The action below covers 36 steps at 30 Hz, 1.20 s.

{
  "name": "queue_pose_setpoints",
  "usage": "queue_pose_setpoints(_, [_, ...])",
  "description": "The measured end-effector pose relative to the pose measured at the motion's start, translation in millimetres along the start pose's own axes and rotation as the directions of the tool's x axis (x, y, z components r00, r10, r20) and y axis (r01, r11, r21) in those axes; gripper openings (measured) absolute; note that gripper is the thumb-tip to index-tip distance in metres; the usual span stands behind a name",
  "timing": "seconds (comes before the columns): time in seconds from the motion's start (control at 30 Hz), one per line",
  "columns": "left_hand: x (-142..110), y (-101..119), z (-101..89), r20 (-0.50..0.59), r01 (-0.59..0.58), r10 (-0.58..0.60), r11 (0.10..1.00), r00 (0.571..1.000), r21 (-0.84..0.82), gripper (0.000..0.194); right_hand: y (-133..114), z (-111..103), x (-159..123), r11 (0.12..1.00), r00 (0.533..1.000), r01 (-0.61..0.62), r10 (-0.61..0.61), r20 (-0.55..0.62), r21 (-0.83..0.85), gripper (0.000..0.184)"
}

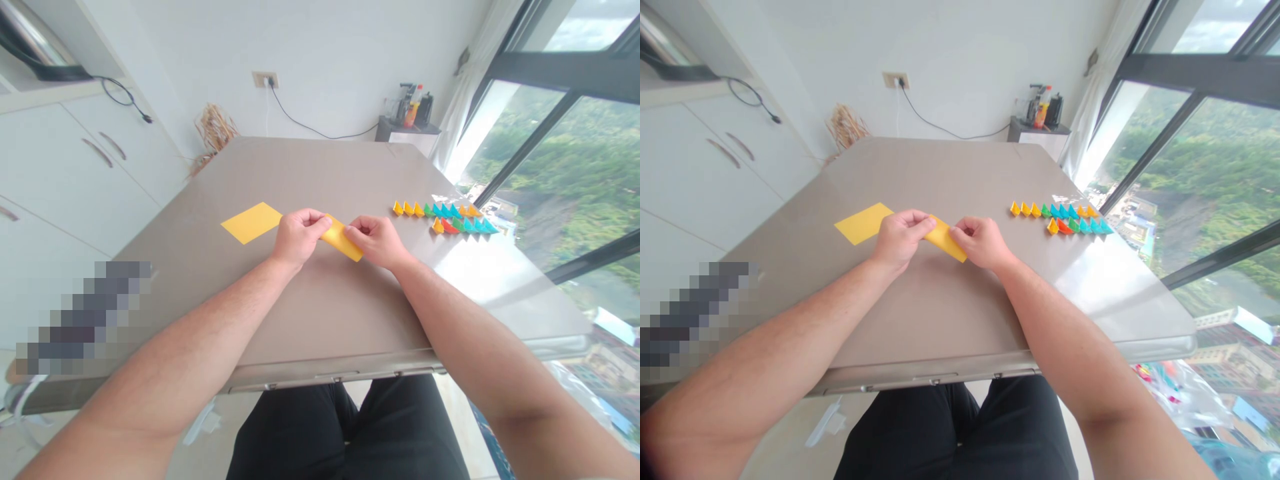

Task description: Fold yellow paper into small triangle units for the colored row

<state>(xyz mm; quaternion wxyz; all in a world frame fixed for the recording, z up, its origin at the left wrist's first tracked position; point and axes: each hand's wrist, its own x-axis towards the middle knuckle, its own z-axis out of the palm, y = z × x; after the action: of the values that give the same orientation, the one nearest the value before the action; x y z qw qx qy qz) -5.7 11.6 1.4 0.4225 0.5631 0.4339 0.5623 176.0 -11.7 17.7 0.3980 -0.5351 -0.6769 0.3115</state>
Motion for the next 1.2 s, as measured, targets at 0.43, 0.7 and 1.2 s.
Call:
queue_pose_setpoints(0.43, [-0.3,2.5,0.5,-0.005,0.007,-0.007,1.0,1.0,0.012,0.019,1.8,-0.4,-0.1,1.0,1.0,0.03,-0.03,0.008,0.001,0.027])
queue_pose_setpoints(0.7, [-0.3,1.9,-0.6,-0.003,0.01,-0.01,1.0,1.0,0.027,0.019,2.2,-0.4,-0.3,1.0,0.999,0.031,-0.031,0.008,-0.003,0.027])
queue_pose_setpoints(1.2, [-8.0,5.9,0.9,0.163,-0.036,0.0,0.975,0.987,0.218,0.023,1.1,-1.0,-0.9,0.999,0.995,0.001,-0.005,0.103,0.042,0.033])
